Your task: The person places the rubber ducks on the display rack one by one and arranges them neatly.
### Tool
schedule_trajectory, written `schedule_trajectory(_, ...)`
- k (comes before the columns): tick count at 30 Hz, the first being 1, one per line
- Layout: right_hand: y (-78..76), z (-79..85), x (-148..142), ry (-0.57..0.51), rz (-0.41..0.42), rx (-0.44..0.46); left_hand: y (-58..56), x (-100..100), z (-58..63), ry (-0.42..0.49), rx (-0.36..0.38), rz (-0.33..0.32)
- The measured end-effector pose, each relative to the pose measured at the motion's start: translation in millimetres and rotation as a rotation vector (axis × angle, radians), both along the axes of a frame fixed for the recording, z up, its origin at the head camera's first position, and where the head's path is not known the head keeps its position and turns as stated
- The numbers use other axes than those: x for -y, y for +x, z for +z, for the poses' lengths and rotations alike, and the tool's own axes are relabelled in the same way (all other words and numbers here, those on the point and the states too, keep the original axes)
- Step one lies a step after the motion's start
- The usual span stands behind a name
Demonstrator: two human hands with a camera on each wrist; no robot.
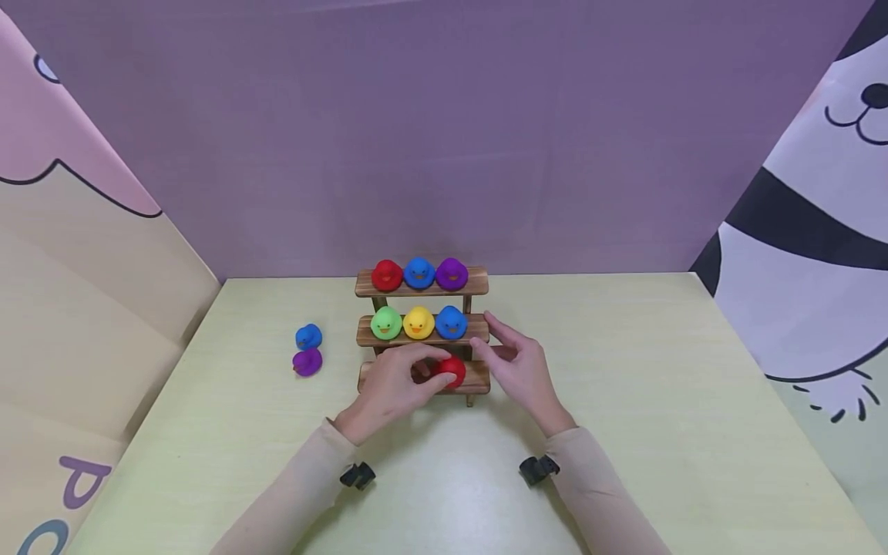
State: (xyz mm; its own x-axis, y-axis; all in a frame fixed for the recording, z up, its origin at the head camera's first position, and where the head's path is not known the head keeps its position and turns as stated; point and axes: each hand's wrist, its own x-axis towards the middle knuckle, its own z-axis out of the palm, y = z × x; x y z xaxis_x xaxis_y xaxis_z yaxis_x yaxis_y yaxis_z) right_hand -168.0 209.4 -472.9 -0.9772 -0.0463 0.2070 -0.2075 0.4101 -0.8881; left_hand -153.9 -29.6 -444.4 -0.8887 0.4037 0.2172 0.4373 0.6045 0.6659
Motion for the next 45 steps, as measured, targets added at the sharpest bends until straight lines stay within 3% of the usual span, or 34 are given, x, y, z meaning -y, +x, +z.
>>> schedule_trajectory(12,-1.4,-0.9,-1.3,-0.010,-0.004,-0.018,0.1,17.6,-5.4,0.013,-0.064,0.019)
schedule_trajectory(19,-0.8,-0.7,-1.7,-0.016,-0.010,-0.014,0.2,31.1,-8.6,0.049,-0.060,0.022)
schedule_trajectory(32,-2.3,-1.8,-1.2,-0.041,0.005,-0.013,0.1,66.7,-12.3,0.065,-0.044,0.094)
schedule_trajectory(40,-2.4,-1.9,-0.2,-0.041,0.008,-0.007,1.2,94.6,-17.8,0.064,0.012,0.173)
schedule_trajectory(45,-2.0,-2.3,-0.8,-0.041,0.007,-0.001,-1.4,114.9,-17.4,0.054,-0.002,0.213)
